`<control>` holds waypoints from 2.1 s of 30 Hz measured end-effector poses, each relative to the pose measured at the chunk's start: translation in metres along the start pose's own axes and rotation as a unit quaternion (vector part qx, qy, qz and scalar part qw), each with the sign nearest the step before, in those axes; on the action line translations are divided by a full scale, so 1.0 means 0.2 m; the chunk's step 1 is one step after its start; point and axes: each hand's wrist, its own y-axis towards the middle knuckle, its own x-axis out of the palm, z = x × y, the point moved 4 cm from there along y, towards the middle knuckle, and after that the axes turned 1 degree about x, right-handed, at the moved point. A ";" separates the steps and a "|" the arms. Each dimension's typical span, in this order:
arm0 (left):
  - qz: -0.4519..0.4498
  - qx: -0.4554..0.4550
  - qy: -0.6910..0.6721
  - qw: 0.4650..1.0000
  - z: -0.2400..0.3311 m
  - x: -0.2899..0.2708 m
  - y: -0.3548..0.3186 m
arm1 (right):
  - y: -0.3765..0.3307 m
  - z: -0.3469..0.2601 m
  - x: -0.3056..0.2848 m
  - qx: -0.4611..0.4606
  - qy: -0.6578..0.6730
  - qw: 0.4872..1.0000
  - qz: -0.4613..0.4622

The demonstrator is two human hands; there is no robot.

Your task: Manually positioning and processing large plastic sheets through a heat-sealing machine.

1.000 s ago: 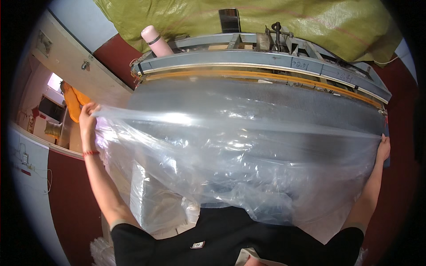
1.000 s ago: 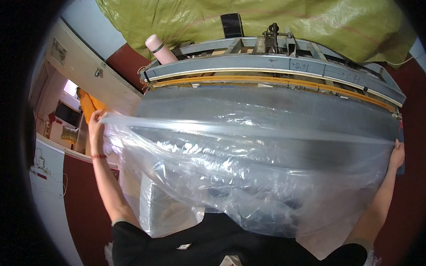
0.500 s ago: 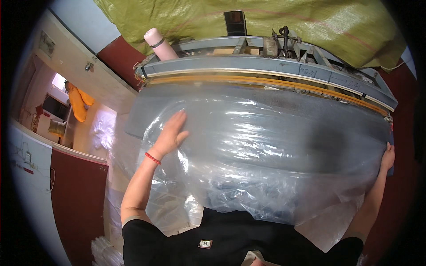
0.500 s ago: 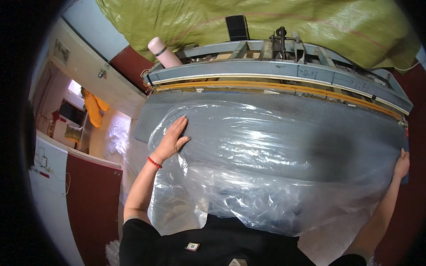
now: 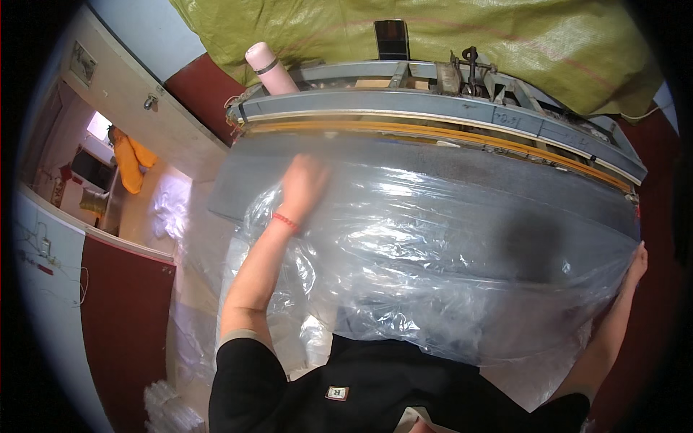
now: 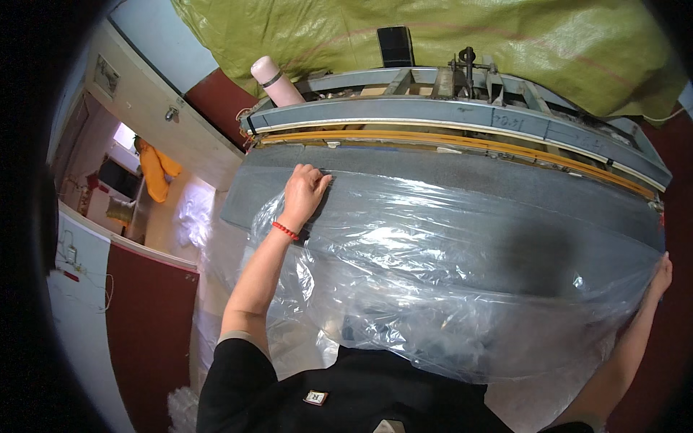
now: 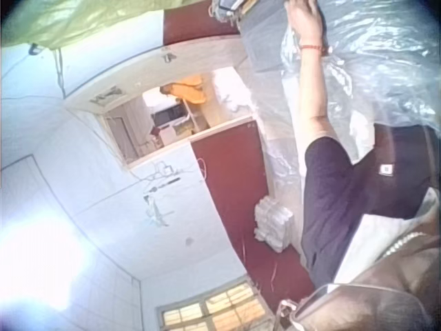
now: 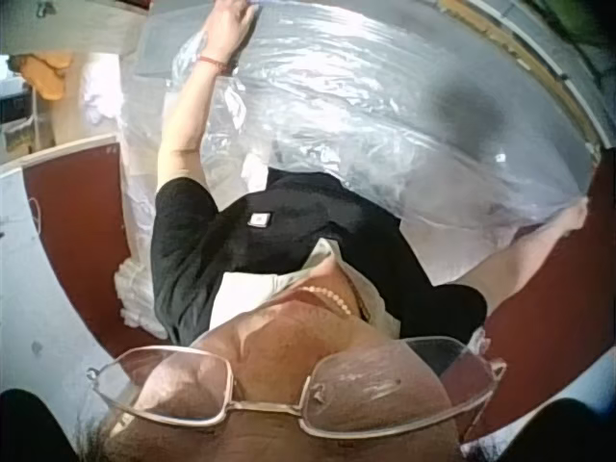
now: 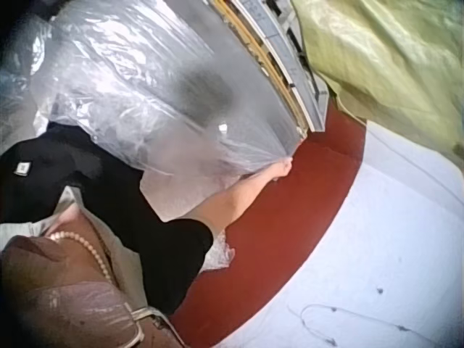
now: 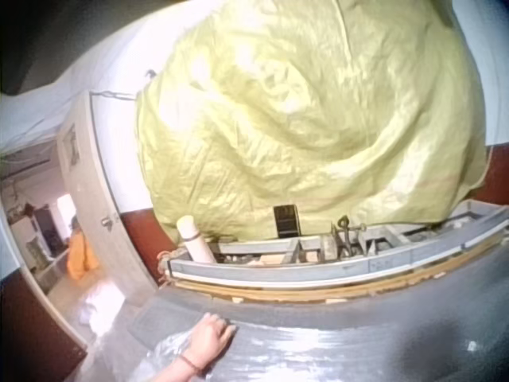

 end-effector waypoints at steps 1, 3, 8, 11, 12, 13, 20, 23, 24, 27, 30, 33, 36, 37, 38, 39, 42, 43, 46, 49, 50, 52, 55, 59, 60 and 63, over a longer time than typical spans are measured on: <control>0.025 -0.020 -0.003 0.999 -0.01 0.01 0.01 | -0.01 0.00 -0.04 0.000 0.001 1.000 0.002; 0.028 -0.041 -0.025 0.998 -0.03 0.04 -0.01 | -0.02 -0.02 -0.15 0.034 0.131 0.990 -0.026; 0.064 -0.148 -0.129 0.978 -0.01 0.00 -0.01 | -0.21 -0.23 -0.34 0.018 0.189 0.981 0.047; 0.015 -0.109 -0.136 0.985 -0.04 0.03 0.00 | -0.26 -0.22 -0.39 0.001 0.213 0.976 0.046; 0.013 -0.107 -0.141 0.984 -0.05 0.02 0.00 | -0.26 -0.24 -0.37 -0.023 0.194 0.979 0.053; -0.042 -0.111 -0.098 0.988 -0.05 0.02 0.02 | -0.27 -0.28 -0.36 -0.014 0.131 0.988 0.084; 0.167 -0.271 -0.331 0.888 -0.31 0.00 0.11 | -0.34 -0.72 0.15 -0.103 -0.016 0.977 0.184; 0.201 -0.334 -0.432 0.813 -0.42 0.15 0.13 | -0.15 -0.57 0.40 -0.243 -0.211 0.931 0.171; 0.205 -0.341 -0.396 0.828 -0.49 0.18 0.12 | -0.21 -0.58 0.57 -0.246 -0.076 0.953 0.163; 0.215 -0.278 -0.293 0.889 -0.84 0.31 0.08 | -0.19 -0.54 0.89 -0.085 0.071 0.990 0.089; 0.202 -0.318 -0.392 0.839 -0.87 0.46 0.21 | -0.04 -0.45 0.91 -0.111 0.139 0.982 0.070; 0.198 -0.288 -0.434 0.830 -0.87 0.46 0.23 | -0.06 -0.47 0.99 -0.084 0.151 0.981 0.092; 0.208 -0.284 -0.416 0.838 -0.86 0.46 0.25 | -0.04 -0.45 0.99 -0.062 0.185 0.973 0.124; 0.234 -0.259 -0.430 0.833 -0.90 0.44 0.24 | -0.01 -0.42 1.00 -0.061 0.187 0.973 0.125; 0.256 -0.232 -0.450 0.824 -0.90 0.46 0.25 | 0.04 -0.38 0.96 -0.077 0.128 0.975 0.162; 0.226 -0.280 -0.417 0.835 -0.93 0.47 0.24 | 0.08 -0.34 0.92 -0.093 0.068 0.973 0.199; 0.206 -0.355 -0.495 0.766 -0.72 0.42 0.25 | 0.05 -0.37 0.86 -0.141 0.019 0.951 0.276; 0.193 -0.337 -0.494 0.778 -0.76 0.38 0.23 | -0.01 -0.43 0.90 -0.137 0.022 0.953 0.270; 0.249 -0.369 -0.485 0.753 -0.74 0.36 0.21 | -0.14 -0.57 0.91 -0.120 0.082 0.954 0.263; 0.247 -0.358 -0.487 0.757 -0.79 0.39 0.21 | -0.14 -0.60 0.88 -0.122 0.072 0.960 0.243; 0.250 -0.359 -0.486 0.757 -0.79 0.40 0.21 | -0.14 -0.58 0.89 -0.072 0.138 0.966 0.206; 0.239 -0.374 -0.465 0.766 -0.79 0.41 0.20 | -0.15 -0.58 0.89 -0.024 0.206 0.965 0.161; 0.213 -0.340 -0.465 0.789 -0.76 0.33 0.19 | -0.20 -0.63 0.90 -0.025 0.108 0.992 0.059; 0.073 -0.251 -0.451 0.853 -0.51 0.13 0.16 | -0.36 -0.81 0.66 -0.163 -0.104 0.981 0.035; 0.062 -0.221 -0.425 0.876 -0.45 0.06 0.13 | -0.37 -0.79 0.57 -0.117 -0.064 0.989 0.063; 0.051 -0.176 -0.460 0.869 -0.24 -0.13 0.06 | -0.44 -0.82 0.32 -0.164 -0.149 0.958 0.180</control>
